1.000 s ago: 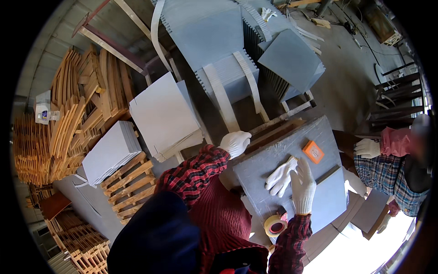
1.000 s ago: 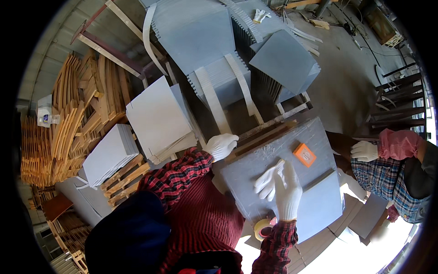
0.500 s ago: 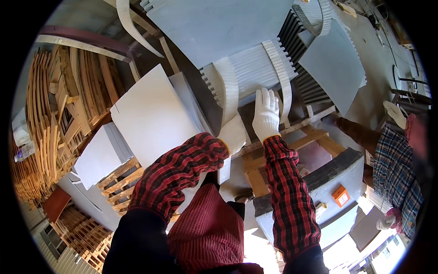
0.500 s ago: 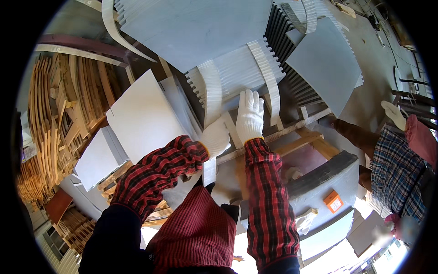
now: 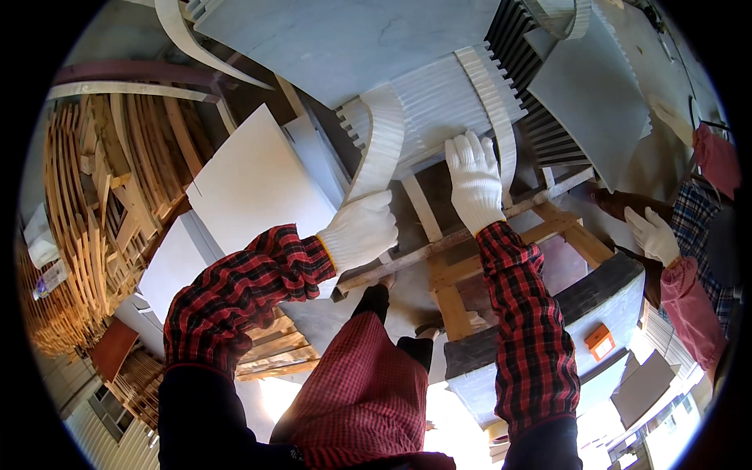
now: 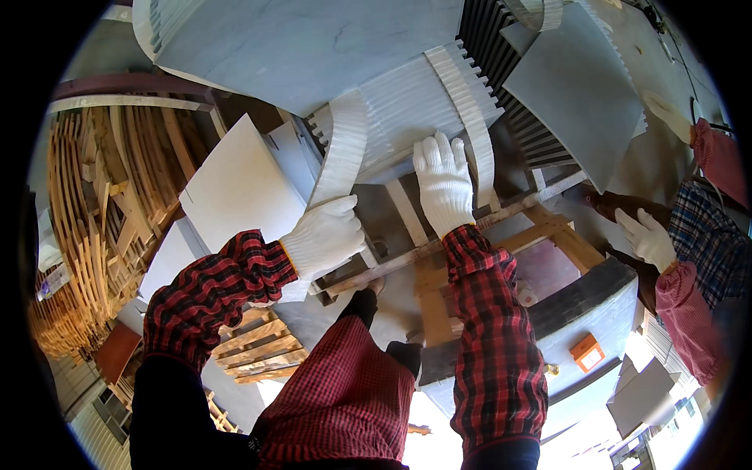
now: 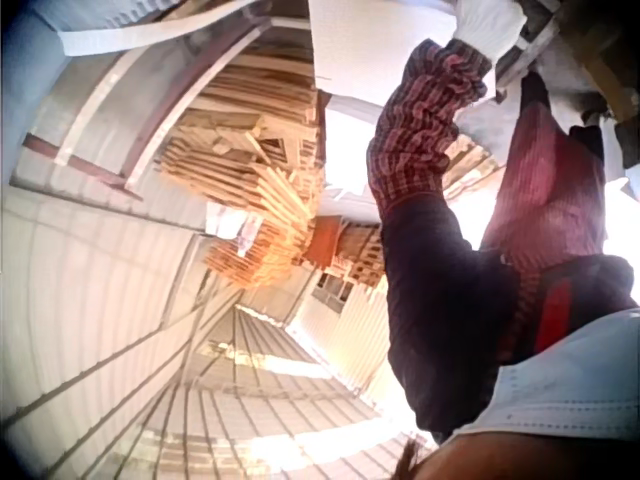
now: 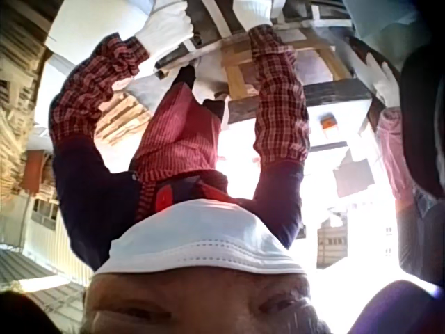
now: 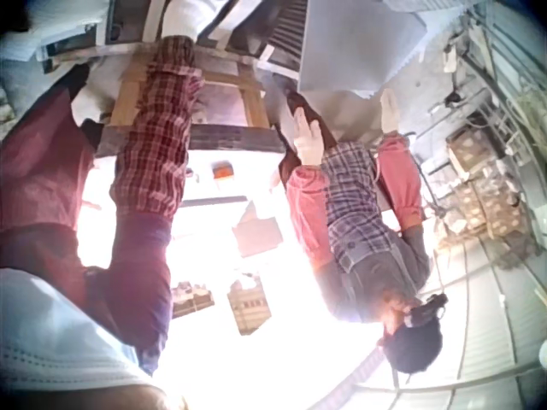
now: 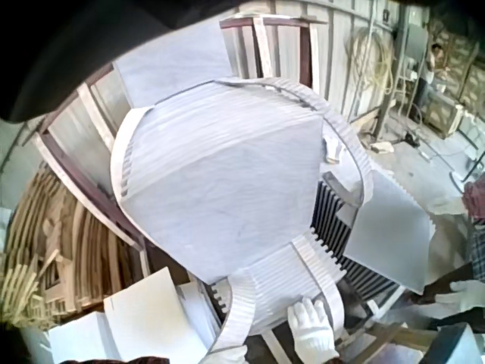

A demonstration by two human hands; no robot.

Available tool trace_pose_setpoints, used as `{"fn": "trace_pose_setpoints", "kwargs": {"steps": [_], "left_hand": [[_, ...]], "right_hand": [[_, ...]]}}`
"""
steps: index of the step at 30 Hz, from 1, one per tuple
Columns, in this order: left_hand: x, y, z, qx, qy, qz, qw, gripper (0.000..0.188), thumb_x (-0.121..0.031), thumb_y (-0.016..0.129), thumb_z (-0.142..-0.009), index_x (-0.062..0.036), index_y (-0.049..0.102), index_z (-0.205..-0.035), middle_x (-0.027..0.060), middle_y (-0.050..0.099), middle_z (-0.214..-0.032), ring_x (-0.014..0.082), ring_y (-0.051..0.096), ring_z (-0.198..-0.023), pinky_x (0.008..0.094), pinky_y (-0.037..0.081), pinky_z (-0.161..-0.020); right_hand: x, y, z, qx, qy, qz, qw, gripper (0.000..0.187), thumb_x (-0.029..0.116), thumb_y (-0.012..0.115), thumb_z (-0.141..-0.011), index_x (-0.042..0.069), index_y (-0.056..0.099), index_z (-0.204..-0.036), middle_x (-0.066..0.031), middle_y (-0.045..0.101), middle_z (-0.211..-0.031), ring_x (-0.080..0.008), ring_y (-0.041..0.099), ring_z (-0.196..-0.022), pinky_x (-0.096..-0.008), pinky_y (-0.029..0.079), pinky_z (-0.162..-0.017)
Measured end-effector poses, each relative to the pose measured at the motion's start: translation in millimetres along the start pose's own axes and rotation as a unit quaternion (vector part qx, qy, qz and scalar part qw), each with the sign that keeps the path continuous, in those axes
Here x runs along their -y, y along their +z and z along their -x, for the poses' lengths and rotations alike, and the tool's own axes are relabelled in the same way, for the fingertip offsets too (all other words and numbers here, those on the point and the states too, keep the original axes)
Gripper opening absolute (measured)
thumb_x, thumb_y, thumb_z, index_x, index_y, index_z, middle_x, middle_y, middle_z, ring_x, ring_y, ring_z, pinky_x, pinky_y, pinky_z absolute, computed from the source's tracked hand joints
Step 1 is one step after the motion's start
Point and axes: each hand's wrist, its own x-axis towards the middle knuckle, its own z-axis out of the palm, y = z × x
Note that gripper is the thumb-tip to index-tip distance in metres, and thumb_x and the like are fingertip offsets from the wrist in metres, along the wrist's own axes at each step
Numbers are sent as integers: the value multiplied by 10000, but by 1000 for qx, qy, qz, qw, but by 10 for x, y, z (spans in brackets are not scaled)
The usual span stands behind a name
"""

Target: The person assembles flat-pack furniture components in a workshop. They fold white panels into box shapes, secure them with string, and use a tape dispenser to apply tape to cardboard pieces. A coworker assists by handing over materials and taping edges.

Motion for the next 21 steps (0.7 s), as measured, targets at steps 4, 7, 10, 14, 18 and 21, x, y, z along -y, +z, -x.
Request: {"fn": "trace_pose_setpoints", "kwargs": {"steps": [4,7,10,14,18,21], "left_hand": [[-88,154,-121,-34,19,6,999,116,-165,608,-755,-160,601,-639,-8,549,-638,168,561,-709,296,409,-926],[-156,218,-199,-73,14,41,996,120,-184,611,-763,-156,589,-649,-12,530,-636,171,550,-700,311,406,-929],[-241,182,-279,-108,2,112,988,137,-207,617,-778,-146,580,-661,-10,524,-647,176,542,-704,322,401,-939],[-253,-23,-332,-105,16,137,985,176,-248,650,-810,-142,601,-678,-8,544,-686,175,548,-741,344,381,-1016],[-289,-7,-286,-88,23,96,991,178,-295,668,-816,-135,721,-758,-11,619,-741,179,567,-891,382,332,-1102],[-242,99,-167,-75,1,94,993,198,-298,694,-790,-101,713,-804,16,629,-844,207,542,-1041,396,347,-1110]], "right_hand": [[-18,43,155,13,-2,-3,1000,411,131,586,-842,34,574,-1241,-149,527,-1291,-340,444,-1328,-509,327,-1132],[-51,-5,376,34,0,-12,999,358,146,596,-837,55,592,-1183,-142,539,-1229,-331,472,-1285,-496,343,-1125],[-48,-132,296,98,10,9,995,229,143,612,-841,96,594,-1064,-82,574,-1013,-282,577,-1043,-441,460,-922],[-104,328,463,205,-22,91,974,172,205,637,-859,129,624,-1013,-48,599,-953,-251,602,-916,-431,477,-775],[-136,463,882,208,-63,127,968,221,271,660,-858,106,626,-1000,-81,625,-953,-286,609,-949,-488,476,-794],[-163,376,837,197,-107,114,968,186,222,648,-860,87,621,-986,-80,635,-920,-278,631,-901,-482,496,-745]]}}
